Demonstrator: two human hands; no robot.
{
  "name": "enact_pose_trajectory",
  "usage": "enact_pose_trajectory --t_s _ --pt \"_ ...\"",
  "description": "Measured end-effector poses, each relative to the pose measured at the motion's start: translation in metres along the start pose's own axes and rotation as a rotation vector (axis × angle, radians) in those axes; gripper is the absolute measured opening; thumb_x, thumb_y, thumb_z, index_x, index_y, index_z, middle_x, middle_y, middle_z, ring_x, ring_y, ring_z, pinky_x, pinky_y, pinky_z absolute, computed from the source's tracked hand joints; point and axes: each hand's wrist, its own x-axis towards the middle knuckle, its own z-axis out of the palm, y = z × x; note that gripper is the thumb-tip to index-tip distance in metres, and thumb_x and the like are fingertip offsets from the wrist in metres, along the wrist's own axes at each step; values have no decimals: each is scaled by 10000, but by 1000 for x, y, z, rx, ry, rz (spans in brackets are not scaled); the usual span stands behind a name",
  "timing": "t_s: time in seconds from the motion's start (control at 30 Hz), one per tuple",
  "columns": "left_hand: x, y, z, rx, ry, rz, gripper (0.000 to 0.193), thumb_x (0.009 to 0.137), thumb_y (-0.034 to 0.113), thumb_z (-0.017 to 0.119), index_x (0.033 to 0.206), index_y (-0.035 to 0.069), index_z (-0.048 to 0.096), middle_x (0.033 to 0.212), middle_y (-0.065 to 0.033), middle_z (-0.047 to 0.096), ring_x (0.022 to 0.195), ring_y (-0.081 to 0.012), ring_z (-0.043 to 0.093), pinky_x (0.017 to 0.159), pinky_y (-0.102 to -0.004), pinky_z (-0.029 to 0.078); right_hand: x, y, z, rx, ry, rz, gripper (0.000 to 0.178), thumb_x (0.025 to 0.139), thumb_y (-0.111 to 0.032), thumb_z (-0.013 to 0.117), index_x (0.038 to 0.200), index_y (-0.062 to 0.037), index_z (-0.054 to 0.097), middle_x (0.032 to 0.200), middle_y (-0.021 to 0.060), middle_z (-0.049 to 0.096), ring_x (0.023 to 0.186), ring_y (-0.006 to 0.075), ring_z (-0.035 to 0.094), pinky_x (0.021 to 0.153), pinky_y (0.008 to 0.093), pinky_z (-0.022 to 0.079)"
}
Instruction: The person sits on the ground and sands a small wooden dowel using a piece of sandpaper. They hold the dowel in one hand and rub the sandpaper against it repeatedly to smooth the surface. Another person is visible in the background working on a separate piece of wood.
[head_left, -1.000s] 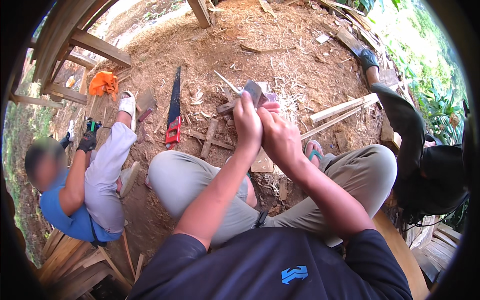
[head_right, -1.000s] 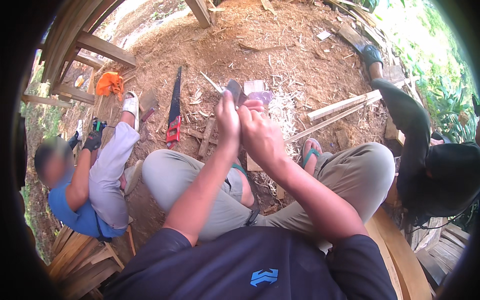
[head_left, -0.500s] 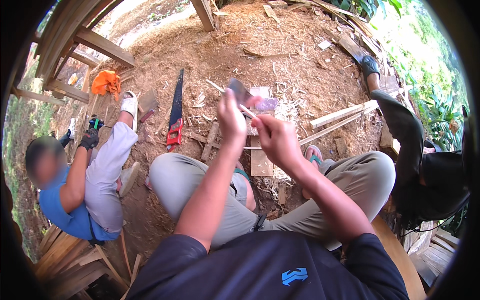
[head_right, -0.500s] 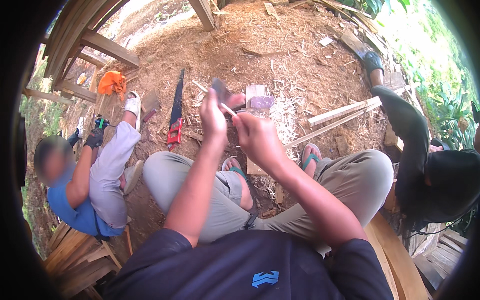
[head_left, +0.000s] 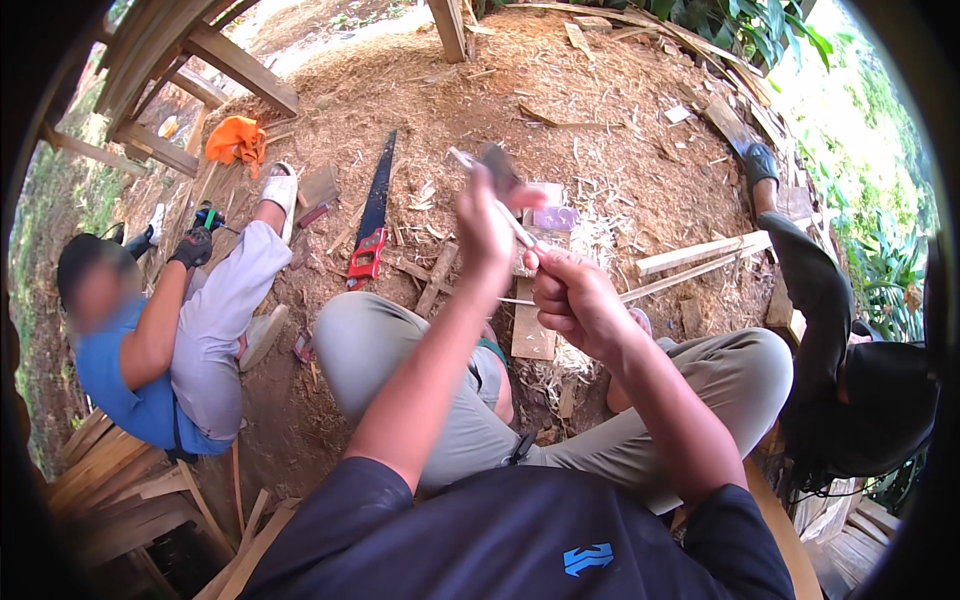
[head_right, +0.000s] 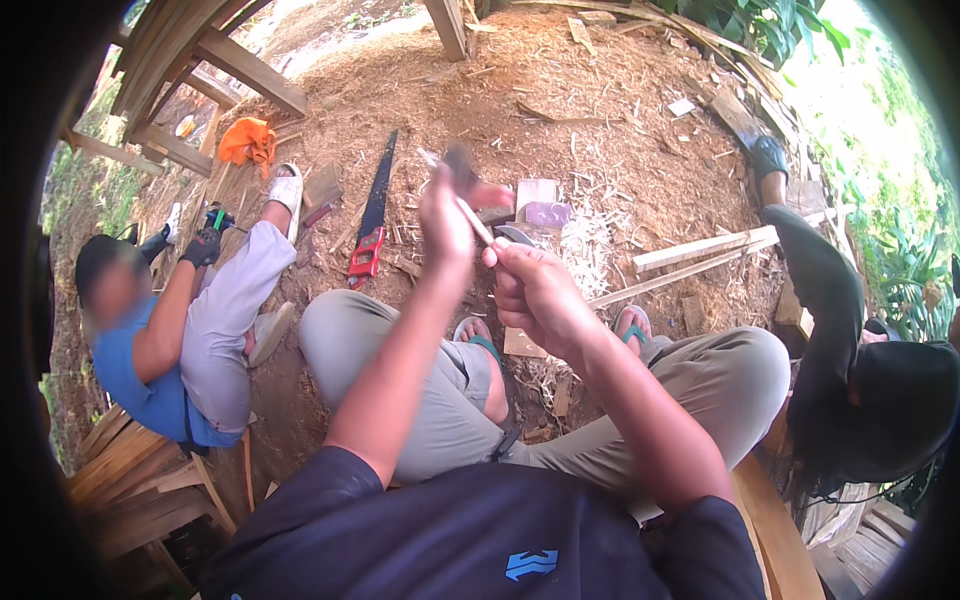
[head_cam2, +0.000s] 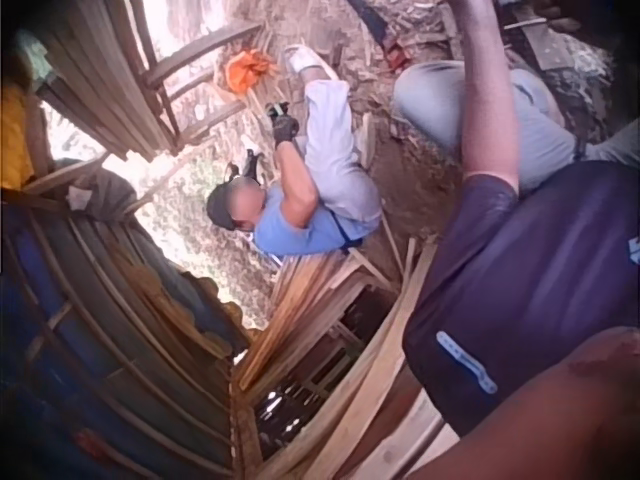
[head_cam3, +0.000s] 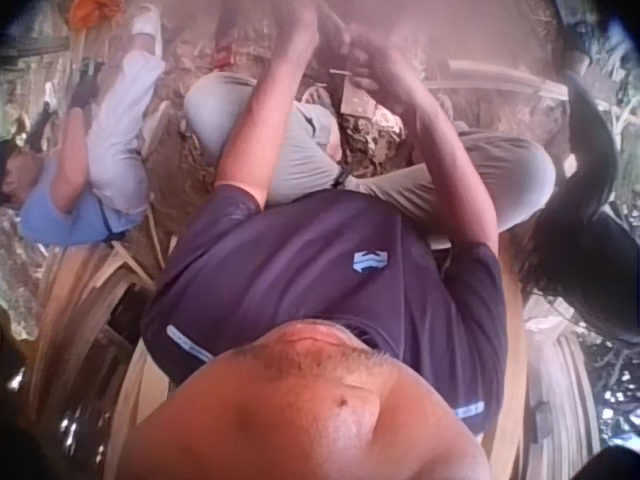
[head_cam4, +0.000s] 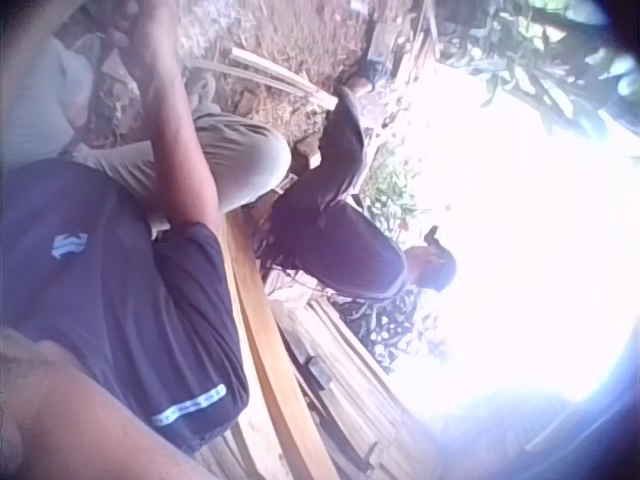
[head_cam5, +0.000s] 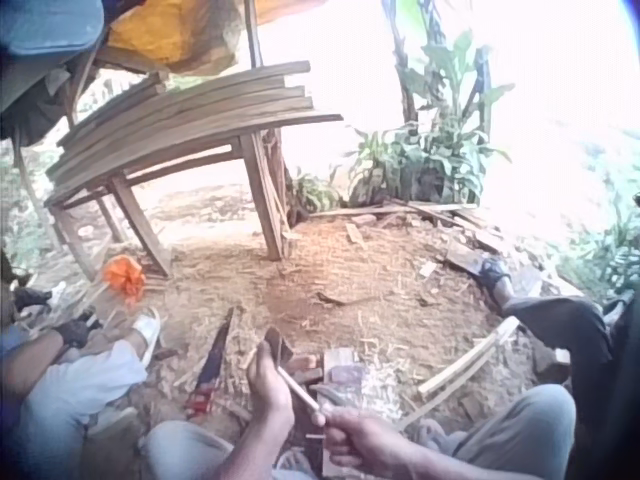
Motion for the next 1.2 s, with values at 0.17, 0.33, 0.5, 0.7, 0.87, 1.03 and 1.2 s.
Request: enact_pose_trajectory --t_s 0.17,0.33,0.5,0.7,0.87,1.03,1.2 --pt "-11 -14 2 84 -21 -17 440 1057 303 254 1087 -75 477 856 -203 633 711 -255 704 624 -322 633 7 14 -4 -1440 451 -826 154 957 -164 537 921 -21 581 649 138 616 607 303 655 512 394 508" --pt "-7 -10 7 112 88 -45 412 1055 302 240 1076 -50 454 820 -208 641 657 -264 692 604 -331 627 7 28 7 -1722 542 -985 99 951 -138 530 907 -50 545 640 123 607 607 297 661 521 416 518" --pt "6 -27 -9 168 -147 -174 421 1056 302 249 1122 -56 461 847 -217 677 728 -264 700 607 -350 609 12 6 -11 -637 258 -308 174 1004 -178 474 936 -53 574 539 3 421 449 124 401 414 284 341" --pt "-7 -8 8 105 -87 -114 443 1061 329 259 1122 -43 491 826 -191 680 719 -251 698 680 -347 598 7 -12 -13 31 -25 38 189 1016 -189 444 902 -79 547 537 -46 351 430 77 338 388 240 281" --pt "7 -12 -8 170 -108 -139 476 1059 316 262 1152 -103 469 941 -235 646 761 -268 709 636 -354 618 9 14 -4 -1499 555 -903 175 933 -160 587 807 -38 579 669 174 640 585 353 646 508 432 499" --pt "-15 -31 11 177 -164 -111 431 1059 307 263 1074 -52 501 870 -213 667 666 -222 682 531 -299 553 15 26 -7 -1628 650 -871 181 950 -154 550 827 -27 585 655 178 630 565 298 646 509 414 491" --pt "5 4 -5 167 -93 -173 448 1062 328 255 1103 -59 476 871 -221 683 750 -244 705 631 -337 599 9 -6 -4 -465 211 -166 307 1006 -255 506 833 -26 614 552 -6 451 450 84 405 409 279 316"
